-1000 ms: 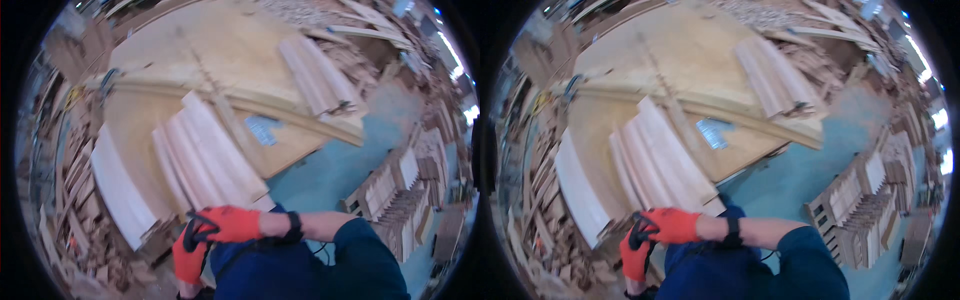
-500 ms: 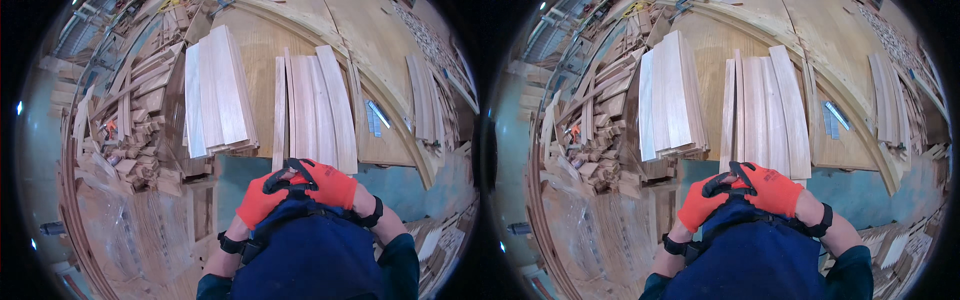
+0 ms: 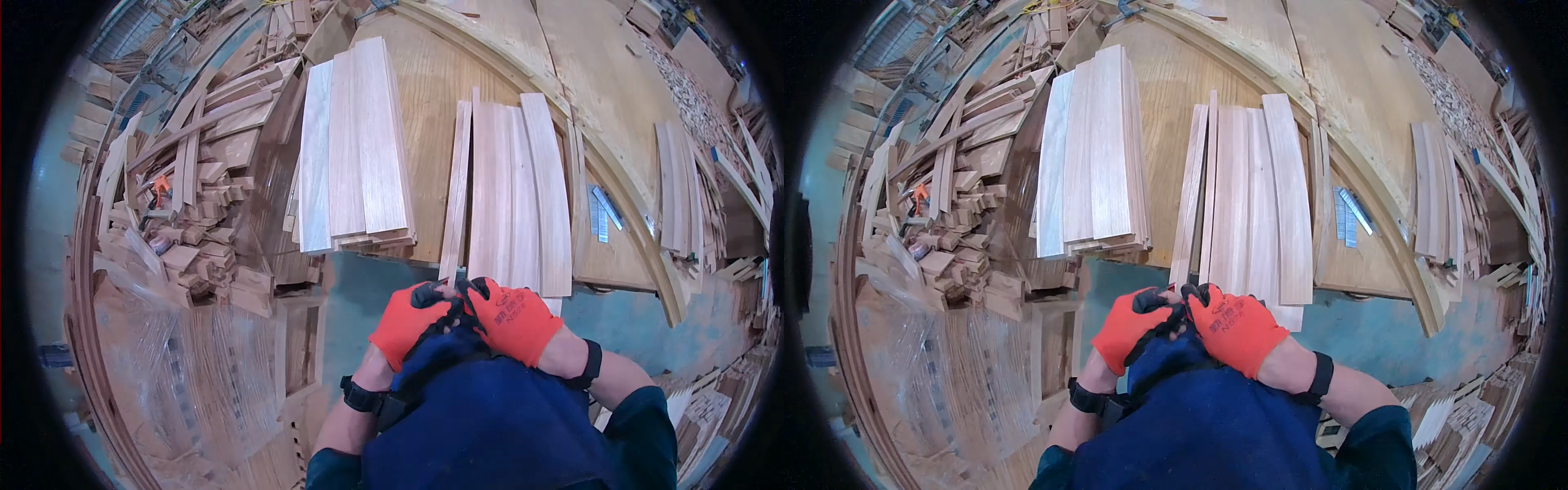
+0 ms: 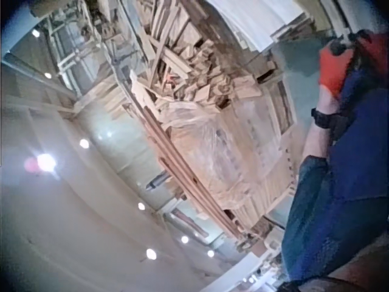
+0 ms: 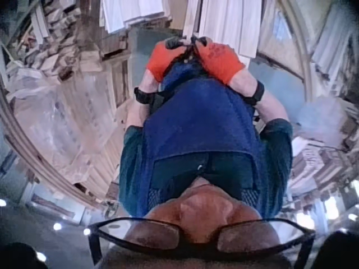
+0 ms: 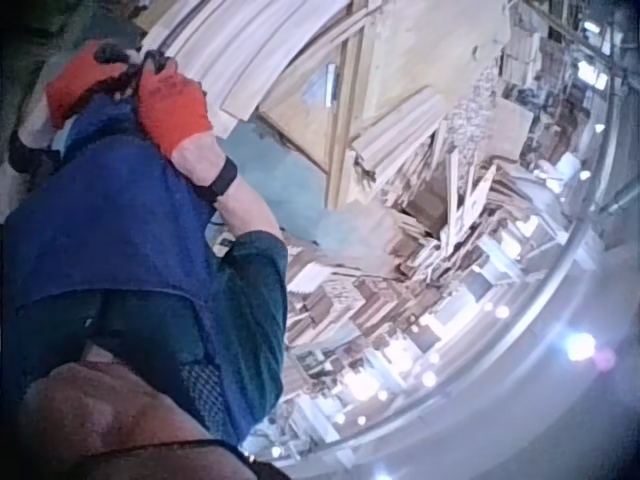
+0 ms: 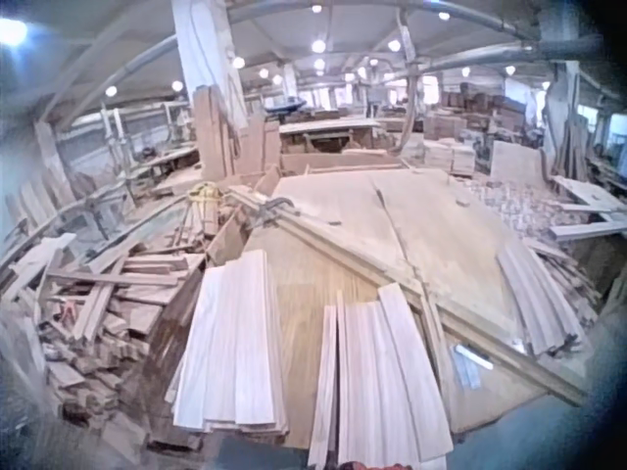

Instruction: The person measures the width of several thin wooden planks using a metal ruler. They pick up each plank individually, place the ruler across it, and then set the plank down on a workbench. The person repeats this process for multiple planks, organizing them into a stack.

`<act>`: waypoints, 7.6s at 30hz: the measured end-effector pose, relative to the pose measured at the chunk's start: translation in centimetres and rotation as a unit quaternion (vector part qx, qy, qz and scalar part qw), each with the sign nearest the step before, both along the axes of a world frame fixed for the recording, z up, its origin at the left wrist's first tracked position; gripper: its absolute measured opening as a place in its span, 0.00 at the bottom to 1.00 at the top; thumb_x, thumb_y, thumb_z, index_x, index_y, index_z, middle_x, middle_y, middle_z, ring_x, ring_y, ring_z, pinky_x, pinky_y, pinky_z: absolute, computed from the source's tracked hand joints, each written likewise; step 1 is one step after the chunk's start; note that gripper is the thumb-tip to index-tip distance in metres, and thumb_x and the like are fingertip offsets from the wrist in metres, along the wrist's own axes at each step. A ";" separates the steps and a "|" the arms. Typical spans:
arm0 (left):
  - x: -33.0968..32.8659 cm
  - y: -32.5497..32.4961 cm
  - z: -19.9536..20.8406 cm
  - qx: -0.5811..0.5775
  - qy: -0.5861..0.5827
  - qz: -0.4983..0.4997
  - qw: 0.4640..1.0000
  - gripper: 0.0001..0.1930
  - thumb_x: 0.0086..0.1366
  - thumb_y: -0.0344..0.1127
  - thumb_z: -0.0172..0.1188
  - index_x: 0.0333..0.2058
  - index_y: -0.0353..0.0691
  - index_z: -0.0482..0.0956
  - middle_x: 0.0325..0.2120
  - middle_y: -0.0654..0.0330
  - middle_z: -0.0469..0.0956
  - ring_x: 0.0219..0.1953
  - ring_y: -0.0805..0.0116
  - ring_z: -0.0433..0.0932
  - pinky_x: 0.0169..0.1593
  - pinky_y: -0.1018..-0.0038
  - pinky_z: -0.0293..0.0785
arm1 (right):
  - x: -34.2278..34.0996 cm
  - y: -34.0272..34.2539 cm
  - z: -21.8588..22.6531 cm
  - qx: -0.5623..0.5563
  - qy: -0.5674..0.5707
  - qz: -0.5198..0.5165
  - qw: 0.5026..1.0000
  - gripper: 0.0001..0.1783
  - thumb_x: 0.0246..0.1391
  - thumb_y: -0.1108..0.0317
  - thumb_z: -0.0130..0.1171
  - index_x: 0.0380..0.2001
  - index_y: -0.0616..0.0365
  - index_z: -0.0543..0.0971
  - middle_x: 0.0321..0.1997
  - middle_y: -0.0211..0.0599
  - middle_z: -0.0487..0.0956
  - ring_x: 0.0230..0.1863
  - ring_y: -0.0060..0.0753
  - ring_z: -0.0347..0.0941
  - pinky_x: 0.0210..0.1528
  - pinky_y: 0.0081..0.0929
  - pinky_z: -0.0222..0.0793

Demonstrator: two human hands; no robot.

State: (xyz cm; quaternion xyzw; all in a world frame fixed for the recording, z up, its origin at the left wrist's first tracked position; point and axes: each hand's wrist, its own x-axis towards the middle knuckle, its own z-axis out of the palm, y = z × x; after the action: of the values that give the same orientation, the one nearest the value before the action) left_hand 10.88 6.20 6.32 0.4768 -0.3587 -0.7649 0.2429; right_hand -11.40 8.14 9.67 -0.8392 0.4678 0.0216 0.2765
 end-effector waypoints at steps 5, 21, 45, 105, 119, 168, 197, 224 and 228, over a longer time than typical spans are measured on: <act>-0.2 -0.2 0.2 -0.047 0.023 -0.021 0.998 0.10 0.66 0.28 0.60 0.45 0.32 0.80 0.33 0.61 0.81 0.33 0.74 0.77 0.41 0.76 0.74 | -0.3 0.4 -0.1 -0.052 0.040 0.035 0.997 0.33 0.54 0.60 0.63 0.60 0.64 0.69 0.57 0.51 0.73 0.53 0.51 0.76 0.50 0.41 0.76; 1.0 -1.4 0.7 0.029 0.115 0.024 0.993 0.08 0.72 0.33 0.56 0.43 0.35 0.76 0.37 0.57 0.81 0.42 0.70 0.81 0.45 0.73 0.77 | -2.9 -1.2 0.6 0.087 -0.074 -0.130 0.985 0.29 0.55 0.54 0.63 0.58 0.54 0.74 0.49 0.51 0.78 0.51 0.56 0.76 0.55 0.45 0.72; -1.2 2.7 -6.1 -0.129 -0.170 -0.142 0.967 0.51 0.70 0.52 0.55 0.72 0.24 0.32 0.73 0.35 0.42 0.76 0.47 0.43 0.75 0.66 0.45 | -0.5 -1.1 -3.6 0.017 -0.076 -0.227 0.971 0.08 0.55 0.65 0.61 0.37 0.54 0.82 0.37 0.43 0.79 0.42 0.53 0.76 0.44 0.46 0.73; -0.4 5.9 -6.7 -0.190 -0.007 0.053 0.980 0.35 0.72 0.31 0.55 0.72 0.30 0.50 0.73 0.49 0.54 0.75 0.62 0.51 0.74 0.68 0.47 | 1.1 1.2 -1.3 0.072 -0.060 -0.213 0.972 0.13 0.53 0.60 0.62 0.41 0.52 0.81 0.37 0.46 0.82 0.44 0.56 0.78 0.46 0.48 0.73; -0.5 5.7 -5.9 -0.174 -0.023 0.063 0.982 0.33 0.73 0.31 0.52 0.71 0.29 0.52 0.71 0.47 0.57 0.73 0.61 0.57 0.72 0.70 0.52 | 1.8 1.5 -1.0 0.043 -0.007 -0.179 0.983 0.19 0.54 0.59 0.61 0.49 0.48 0.82 0.40 0.41 0.81 0.46 0.51 0.79 0.48 0.44 0.74; -0.1 5.5 -5.6 -0.024 0.008 0.105 0.994 0.33 0.72 0.36 0.55 0.72 0.38 0.56 0.43 0.62 0.77 0.40 0.76 0.74 0.48 0.78 0.72 | 2.5 1.3 -2.6 0.052 -0.062 -0.193 0.978 0.16 0.56 0.59 0.58 0.47 0.46 0.82 0.41 0.44 0.83 0.46 0.54 0.78 0.48 0.47 0.74; 0.9 5.3 -6.0 -0.069 -0.041 0.063 0.995 0.19 0.77 0.42 0.48 0.54 0.31 0.71 0.36 0.53 0.83 0.35 0.69 0.83 0.36 0.75 0.81 | 3.0 -0.8 -0.7 0.162 -0.077 -0.175 0.968 0.12 0.58 0.55 0.54 0.36 0.47 0.82 0.38 0.43 0.83 0.43 0.55 0.79 0.44 0.49 0.74; 0.5 5.4 -6.4 -0.054 0.004 0.104 0.993 0.21 0.74 0.34 0.53 0.61 0.34 0.68 0.34 0.61 0.79 0.32 0.76 0.76 0.35 0.78 0.74 | 2.7 -0.6 -1.3 0.134 -0.081 -0.174 0.972 0.12 0.58 0.56 0.54 0.35 0.50 0.81 0.37 0.45 0.83 0.41 0.56 0.79 0.44 0.49 0.74; 1.6 5.5 -7.8 -0.296 -0.098 0.003 0.950 0.24 0.74 0.35 0.53 0.65 0.37 0.66 0.32 0.62 0.79 0.30 0.77 0.74 0.34 0.79 0.72 | 2.7 -0.5 -1.3 0.116 -0.089 -0.171 0.974 0.13 0.58 0.56 0.54 0.35 0.51 0.81 0.37 0.47 0.83 0.42 0.56 0.79 0.44 0.50 0.73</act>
State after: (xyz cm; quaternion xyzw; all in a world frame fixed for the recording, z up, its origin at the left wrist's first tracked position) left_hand 12.43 11.66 -1.45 0.4569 -0.5901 -0.5729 0.3389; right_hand -8.65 7.67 8.38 -0.7076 0.5721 -0.0466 0.4120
